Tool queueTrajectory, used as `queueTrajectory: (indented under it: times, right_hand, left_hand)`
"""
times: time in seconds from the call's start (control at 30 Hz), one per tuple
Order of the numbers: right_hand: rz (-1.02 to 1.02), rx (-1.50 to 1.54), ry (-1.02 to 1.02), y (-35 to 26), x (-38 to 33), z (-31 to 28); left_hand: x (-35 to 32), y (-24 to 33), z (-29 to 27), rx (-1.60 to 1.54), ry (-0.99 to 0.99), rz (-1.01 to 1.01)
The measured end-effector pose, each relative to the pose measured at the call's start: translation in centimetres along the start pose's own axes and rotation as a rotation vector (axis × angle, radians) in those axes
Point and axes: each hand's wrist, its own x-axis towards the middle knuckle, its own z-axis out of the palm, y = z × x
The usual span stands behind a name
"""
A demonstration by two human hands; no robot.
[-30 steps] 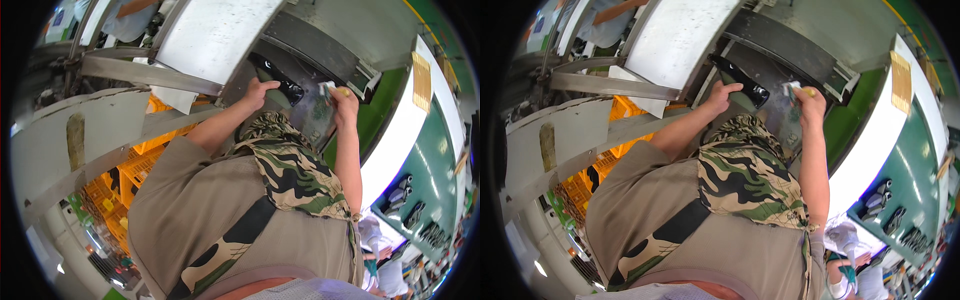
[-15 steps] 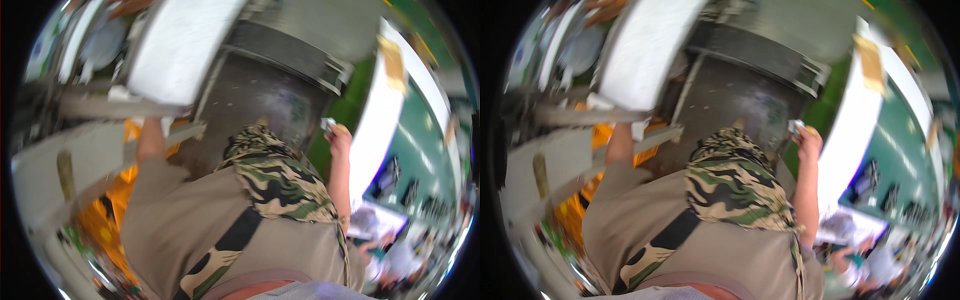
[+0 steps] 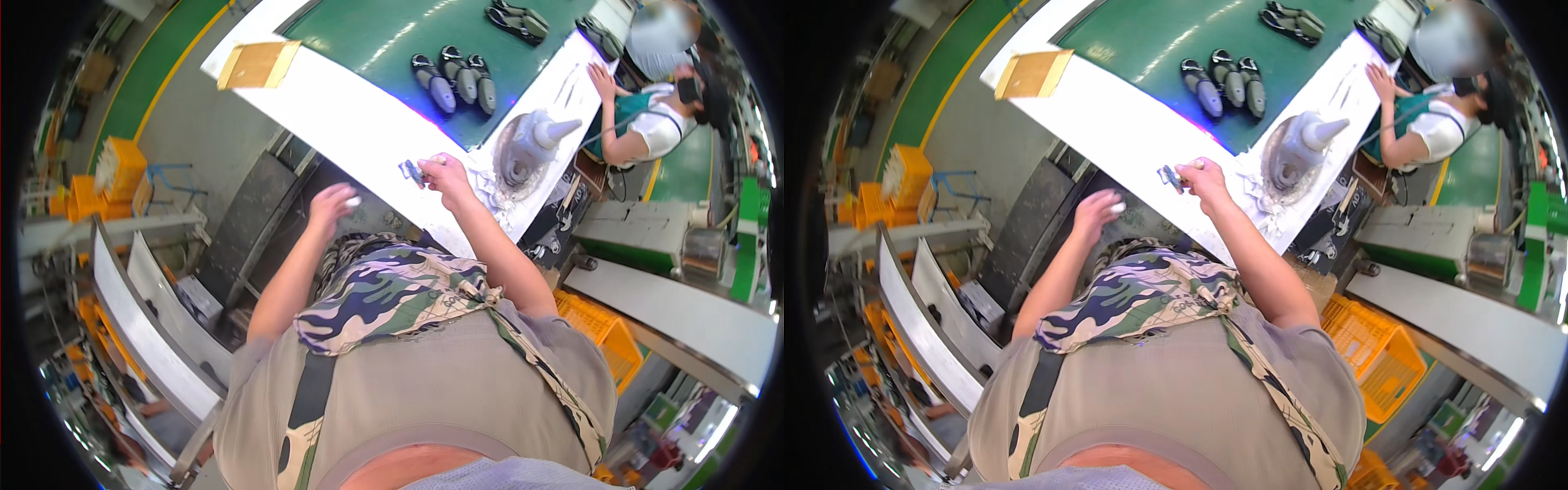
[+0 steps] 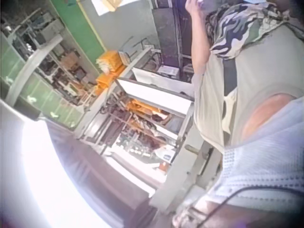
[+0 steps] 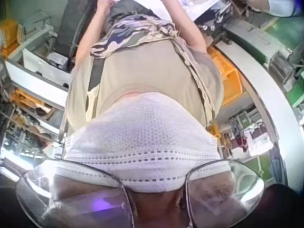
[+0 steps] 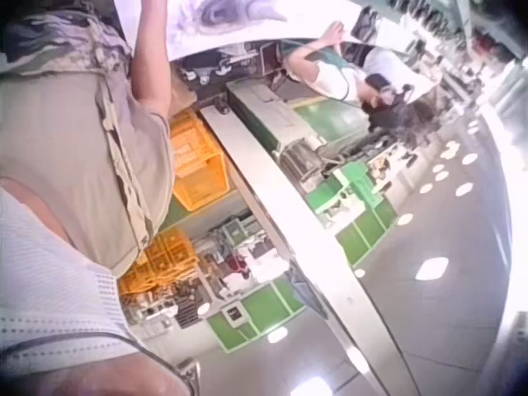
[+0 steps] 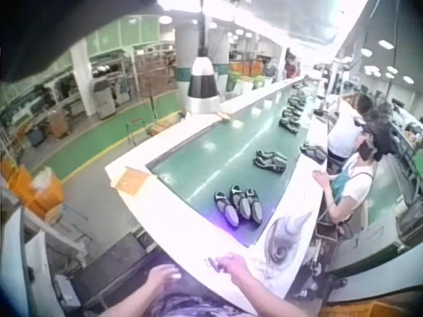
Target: Apply adhesive to shoe components and move finished assemblies to a storage rack.
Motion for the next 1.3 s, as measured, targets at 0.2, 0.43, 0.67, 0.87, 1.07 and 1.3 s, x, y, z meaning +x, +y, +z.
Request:
queueTrajectory:
  times: [0.2, 0.43, 0.67, 0.87, 1.07, 1.3]
  right_hand:
    - [-0.114, 0.125, 0.229, -1.1, -3.3, -11.5]
    - [-0.251, 0.402, 0.466, 1.5, -6.4, -18.3]
    - [-0.246, 0.46, 0.616, 1.5, -6.1, -17.8]
    - [-0.267, 0.364, 0.493, -1.8, -2.5, -15.0]
    - [-0.364, 0.251, 0.418, -9.5, 1.1, -13.3]
    - [-0.588, 0.127, 0.027, -19.4, 6.3, -5.3]
  left_hand:
    - [14.3, 8.7, 18.2, 0.234, -0.184, -0.013]
    - [29.1, 10.6, 25.3, 0.313, 0.004, -0.273]
    - [33.8, 11.9, 25.4, 0.506, -0.057, -0.491]
    - [29.5, 14.8, 18.7, -0.249, -0.541, -0.303]
    - [18.1, 21.6, 16.7, -0.188, -0.788, 0.218]
    - [8.1, 25.3, 12.9, 0.676, -0.414, 1.366]
